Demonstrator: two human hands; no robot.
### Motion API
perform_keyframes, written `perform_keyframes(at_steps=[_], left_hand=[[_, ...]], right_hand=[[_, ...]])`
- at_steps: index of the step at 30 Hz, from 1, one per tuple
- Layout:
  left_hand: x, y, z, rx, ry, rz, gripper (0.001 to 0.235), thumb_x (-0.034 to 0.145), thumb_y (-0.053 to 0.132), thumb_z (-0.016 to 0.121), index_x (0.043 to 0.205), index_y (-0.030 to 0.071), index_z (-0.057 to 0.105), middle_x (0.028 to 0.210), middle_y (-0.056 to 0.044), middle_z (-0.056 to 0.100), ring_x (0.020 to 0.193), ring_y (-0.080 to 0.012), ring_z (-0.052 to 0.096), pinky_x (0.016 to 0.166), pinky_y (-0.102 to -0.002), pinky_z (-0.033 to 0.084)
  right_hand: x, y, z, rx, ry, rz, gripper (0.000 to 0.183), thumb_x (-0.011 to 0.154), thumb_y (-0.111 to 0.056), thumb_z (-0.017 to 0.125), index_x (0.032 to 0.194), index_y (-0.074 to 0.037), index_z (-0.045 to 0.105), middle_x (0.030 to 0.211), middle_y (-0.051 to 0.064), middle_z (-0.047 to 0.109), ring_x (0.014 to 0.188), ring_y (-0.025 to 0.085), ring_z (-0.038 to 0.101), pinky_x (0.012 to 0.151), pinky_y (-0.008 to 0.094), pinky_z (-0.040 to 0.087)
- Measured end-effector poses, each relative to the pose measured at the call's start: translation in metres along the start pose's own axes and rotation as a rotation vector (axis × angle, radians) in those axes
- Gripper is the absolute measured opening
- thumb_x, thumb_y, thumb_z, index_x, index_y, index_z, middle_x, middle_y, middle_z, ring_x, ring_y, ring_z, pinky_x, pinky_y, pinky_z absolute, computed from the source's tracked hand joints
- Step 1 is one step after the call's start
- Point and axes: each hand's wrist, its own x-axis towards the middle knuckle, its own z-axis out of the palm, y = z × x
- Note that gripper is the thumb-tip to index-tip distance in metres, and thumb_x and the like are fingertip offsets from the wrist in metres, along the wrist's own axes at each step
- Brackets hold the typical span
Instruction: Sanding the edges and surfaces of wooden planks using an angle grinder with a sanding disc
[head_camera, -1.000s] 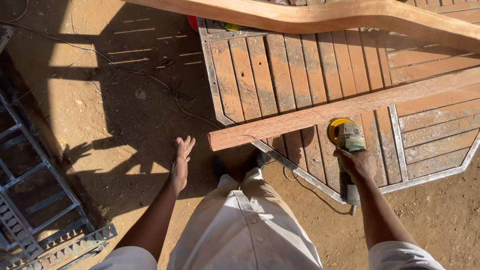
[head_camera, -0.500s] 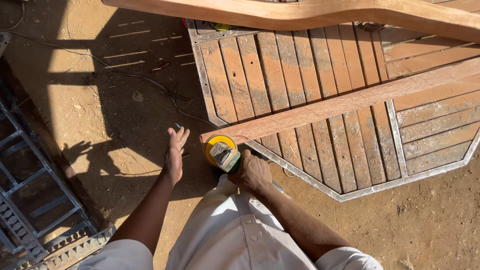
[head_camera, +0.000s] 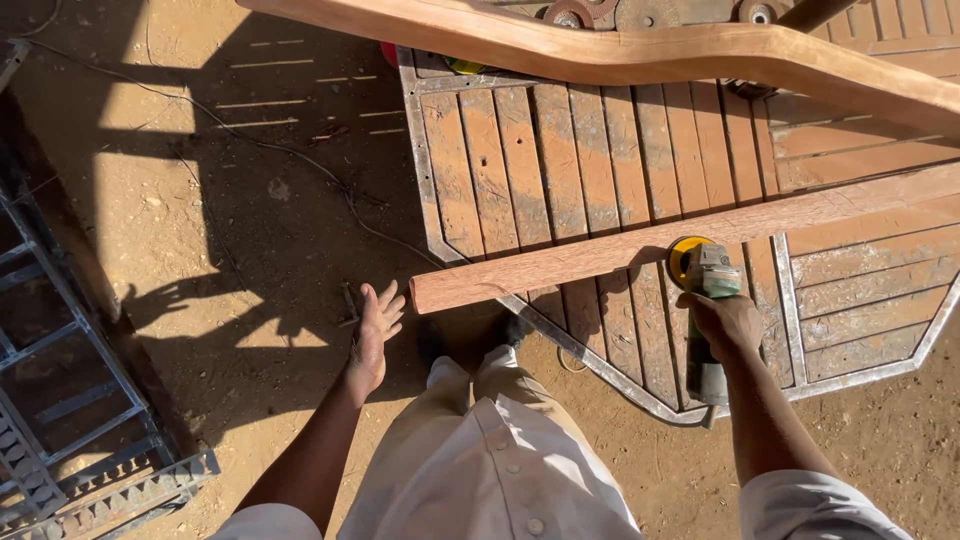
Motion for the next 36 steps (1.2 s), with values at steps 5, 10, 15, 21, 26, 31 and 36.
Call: perform_keyframes(at_steps=[5,10,15,21,26,31,36], left_hand=[[0.003,0.004,-0.010,-0.046,-0.006,-0.014,0.104,0.092,0.085,0.007,0.166,0.013,0.020,0.162,-0.035,0.028,0.153,-0.0531,0.014,0.126,-0.060,0.007],[-0.016,0.029,-0.019,-0.007,0.061,0.024,0.110,0.091,0.086,0.004,0.165,0.006,0.021,0.153,-0.032,0.046,0.153,-0.0500,0.020,0.125,-0.061,0.002],[-0.015,0.010,-0.059,-0.132,0.469,0.045,0.111,0.089,0.089,0.007,0.164,0.009,0.020,0.157,-0.018,0.047,0.153,-0.0416,0.027,0.125,-0.058,0.010],[-0.030,-0.012,-0.090,-0.248,0.643,0.028,0.112,0.090,0.089,0.010,0.163,0.004,0.018,0.160,-0.020,0.042,0.153,-0.0414,0.027,0.126,-0.058,0.010],[-0.027,-0.032,-0.085,-0.112,0.612,0.016,0.112,0.093,0.087,0.007,0.163,0.001,0.020,0.159,-0.026,0.040,0.152,-0.0458,0.027,0.124,-0.061,0.013],[-0.011,-0.015,-0.046,0.301,0.490,0.034,0.099,0.103,0.077,0.006,0.160,0.001,0.033,0.153,-0.024,0.051,0.147,-0.0429,0.039,0.125,-0.056,0.018],[0.028,0.001,-0.010,0.280,0.406,0.145,0.091,0.107,0.069,0.011,0.159,-0.001,0.035,0.153,-0.027,0.049,0.147,-0.0460,0.037,0.123,-0.058,0.023]], right_hand=[[-0.087,-0.074,0.041,-0.078,-0.182,-0.194,0.075,0.066,-0.048,0.086,0.117,0.005,0.071,0.104,0.033,0.072,0.104,0.049,0.070,0.084,0.056,0.055],[-0.056,-0.028,0.254,-0.439,-0.353,-0.659,0.054,0.090,-0.026,0.057,0.132,0.007,0.055,0.104,0.028,0.070,0.102,0.046,0.072,0.091,0.052,0.060],[-0.195,-0.152,0.186,-0.425,-0.463,-0.875,0.055,0.093,-0.034,0.058,0.134,0.001,0.049,0.091,0.020,0.074,0.089,0.038,0.076,0.077,0.046,0.062],[-0.126,-0.116,0.120,-0.372,-0.331,-0.538,0.080,0.078,-0.059,0.066,0.140,-0.012,0.050,0.105,0.018,0.067,0.103,0.040,0.070,0.087,0.049,0.057],[-0.056,-0.063,0.024,-0.138,-0.183,-0.160,0.075,0.065,-0.055,0.081,0.116,0.000,0.073,0.101,0.029,0.073,0.102,0.045,0.070,0.082,0.052,0.055],[-0.003,-0.012,0.023,0.037,-0.074,-0.016,0.076,0.062,-0.046,0.085,0.110,0.011,0.071,0.095,0.035,0.069,0.097,0.049,0.069,0.079,0.049,0.052],[-0.084,-0.064,0.036,-0.067,-0.229,-0.174,0.065,0.068,-0.046,0.079,0.112,0.002,0.074,0.102,0.031,0.073,0.104,0.047,0.070,0.083,0.054,0.055]])
